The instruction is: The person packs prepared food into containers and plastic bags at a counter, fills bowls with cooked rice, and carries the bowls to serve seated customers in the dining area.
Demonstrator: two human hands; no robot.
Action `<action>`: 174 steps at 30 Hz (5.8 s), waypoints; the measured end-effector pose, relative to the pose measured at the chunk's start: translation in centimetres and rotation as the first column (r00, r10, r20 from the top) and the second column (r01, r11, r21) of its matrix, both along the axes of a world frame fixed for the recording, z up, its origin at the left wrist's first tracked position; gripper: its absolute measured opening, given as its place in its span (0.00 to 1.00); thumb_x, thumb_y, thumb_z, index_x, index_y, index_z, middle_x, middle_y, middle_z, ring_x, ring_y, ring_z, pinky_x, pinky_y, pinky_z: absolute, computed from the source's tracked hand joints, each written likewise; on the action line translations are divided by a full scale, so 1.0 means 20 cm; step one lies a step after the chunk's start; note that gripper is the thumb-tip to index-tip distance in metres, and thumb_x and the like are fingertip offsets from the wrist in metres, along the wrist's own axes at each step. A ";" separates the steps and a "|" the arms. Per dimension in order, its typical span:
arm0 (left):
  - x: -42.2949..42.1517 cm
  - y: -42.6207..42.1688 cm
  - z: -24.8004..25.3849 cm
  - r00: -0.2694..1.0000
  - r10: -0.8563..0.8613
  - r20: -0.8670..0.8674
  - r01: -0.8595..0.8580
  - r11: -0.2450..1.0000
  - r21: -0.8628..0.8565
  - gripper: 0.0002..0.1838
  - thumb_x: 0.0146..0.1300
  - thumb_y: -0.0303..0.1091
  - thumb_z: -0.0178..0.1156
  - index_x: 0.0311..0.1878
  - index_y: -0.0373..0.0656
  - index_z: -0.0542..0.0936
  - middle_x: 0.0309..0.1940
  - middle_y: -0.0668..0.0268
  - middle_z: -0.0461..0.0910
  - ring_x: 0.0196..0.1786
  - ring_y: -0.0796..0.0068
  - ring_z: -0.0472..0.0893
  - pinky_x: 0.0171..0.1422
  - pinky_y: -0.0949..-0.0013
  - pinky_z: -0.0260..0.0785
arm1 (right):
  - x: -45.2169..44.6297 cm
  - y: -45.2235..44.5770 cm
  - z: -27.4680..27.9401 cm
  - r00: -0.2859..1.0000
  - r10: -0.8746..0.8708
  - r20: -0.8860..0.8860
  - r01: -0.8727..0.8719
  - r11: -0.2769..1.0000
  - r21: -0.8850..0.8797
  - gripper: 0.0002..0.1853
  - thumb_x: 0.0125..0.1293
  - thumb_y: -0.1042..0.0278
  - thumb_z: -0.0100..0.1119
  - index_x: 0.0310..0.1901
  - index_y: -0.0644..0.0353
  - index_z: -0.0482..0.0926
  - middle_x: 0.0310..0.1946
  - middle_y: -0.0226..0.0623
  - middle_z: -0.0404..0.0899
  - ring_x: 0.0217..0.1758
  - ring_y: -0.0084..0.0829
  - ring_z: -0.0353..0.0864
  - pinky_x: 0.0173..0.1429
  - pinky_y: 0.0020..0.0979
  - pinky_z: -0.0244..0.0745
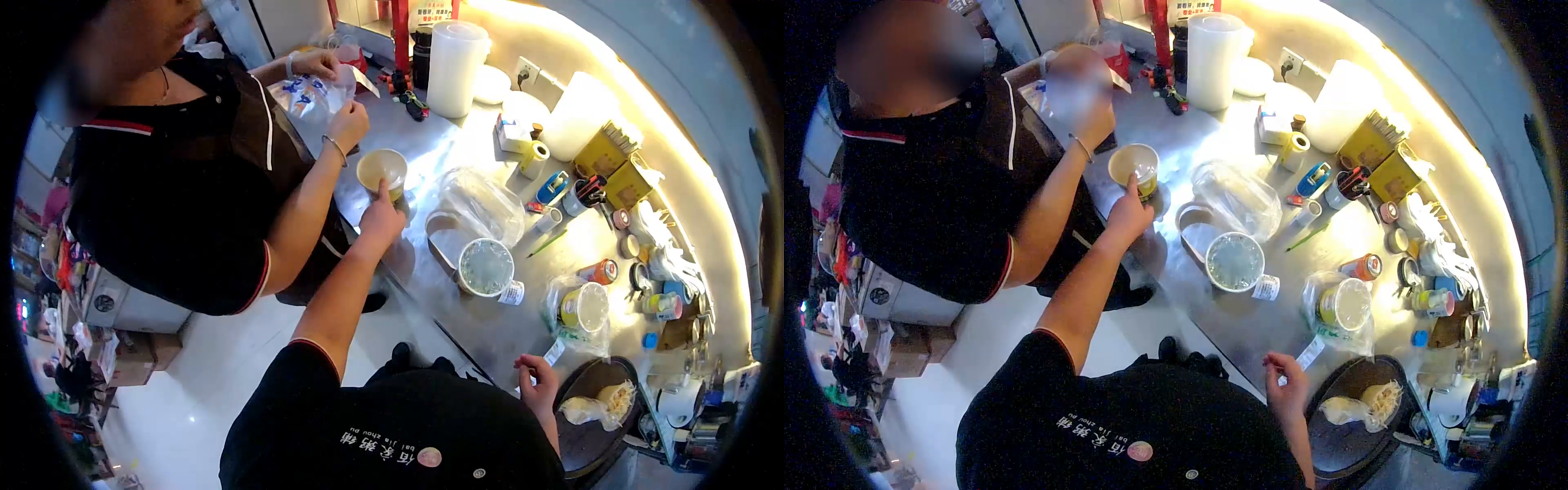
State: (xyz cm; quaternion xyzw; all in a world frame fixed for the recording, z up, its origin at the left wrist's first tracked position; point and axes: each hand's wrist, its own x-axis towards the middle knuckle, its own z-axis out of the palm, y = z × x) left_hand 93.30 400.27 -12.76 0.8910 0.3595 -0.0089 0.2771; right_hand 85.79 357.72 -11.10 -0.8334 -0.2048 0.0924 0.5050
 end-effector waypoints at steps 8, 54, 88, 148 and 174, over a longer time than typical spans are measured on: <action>0.02 0.06 -0.08 0.984 0.044 0.175 -0.059 0.995 0.083 0.40 0.51 0.34 0.49 0.69 0.48 0.47 0.32 0.44 0.78 0.36 0.45 0.79 0.42 0.50 0.71 | -0.01 0.03 0.03 1.000 -0.020 -0.019 0.020 1.000 0.019 0.08 0.59 0.83 0.51 0.41 0.66 0.75 0.34 0.38 0.78 0.38 0.27 0.79 0.42 0.25 0.75; 0.03 0.12 -0.16 0.954 0.015 0.300 -0.045 0.995 0.093 0.33 0.53 0.36 0.51 0.65 0.46 0.59 0.43 0.45 0.76 0.42 0.47 0.77 0.47 0.51 0.69 | -0.08 -0.14 -0.15 0.988 -0.117 -0.104 0.122 0.991 0.047 0.07 0.61 0.78 0.51 0.40 0.65 0.75 0.31 0.36 0.79 0.35 0.25 0.80 0.38 0.24 0.74; 0.07 0.10 -0.47 0.902 -0.016 0.432 0.044 0.998 -0.053 0.43 0.50 0.32 0.55 0.70 0.51 0.45 0.38 0.41 0.76 0.40 0.45 0.78 0.47 0.53 0.70 | -0.07 -0.01 -0.04 0.969 -0.131 -0.209 0.128 0.991 -0.030 0.10 0.64 0.73 0.54 0.46 0.61 0.76 0.34 0.34 0.79 0.35 0.22 0.75 0.41 0.25 0.70; -0.77 -0.77 -0.31 0.811 -0.562 0.163 0.558 0.660 -0.503 0.16 0.58 0.29 0.56 0.50 0.39 0.74 0.36 0.61 0.81 0.35 0.71 0.81 0.42 0.71 0.72 | -0.22 -0.18 0.12 1.000 -0.017 -0.026 0.018 1.000 0.013 0.09 0.57 0.76 0.56 0.41 0.62 0.76 0.35 0.41 0.78 0.38 0.35 0.79 0.44 0.31 0.73; 0.20 -1.60 -0.10 0.672 -0.722 0.166 0.737 0.628 -0.252 0.30 0.52 0.27 0.52 0.62 0.47 0.64 0.30 0.56 0.79 0.34 0.59 0.79 0.44 0.61 0.70 | 0.78 -0.44 0.08 0.790 -0.218 0.573 0.455 0.835 -0.309 0.37 0.47 0.46 0.64 0.59 0.51 0.66 0.57 0.51 0.64 0.59 0.50 0.64 0.60 0.49 0.62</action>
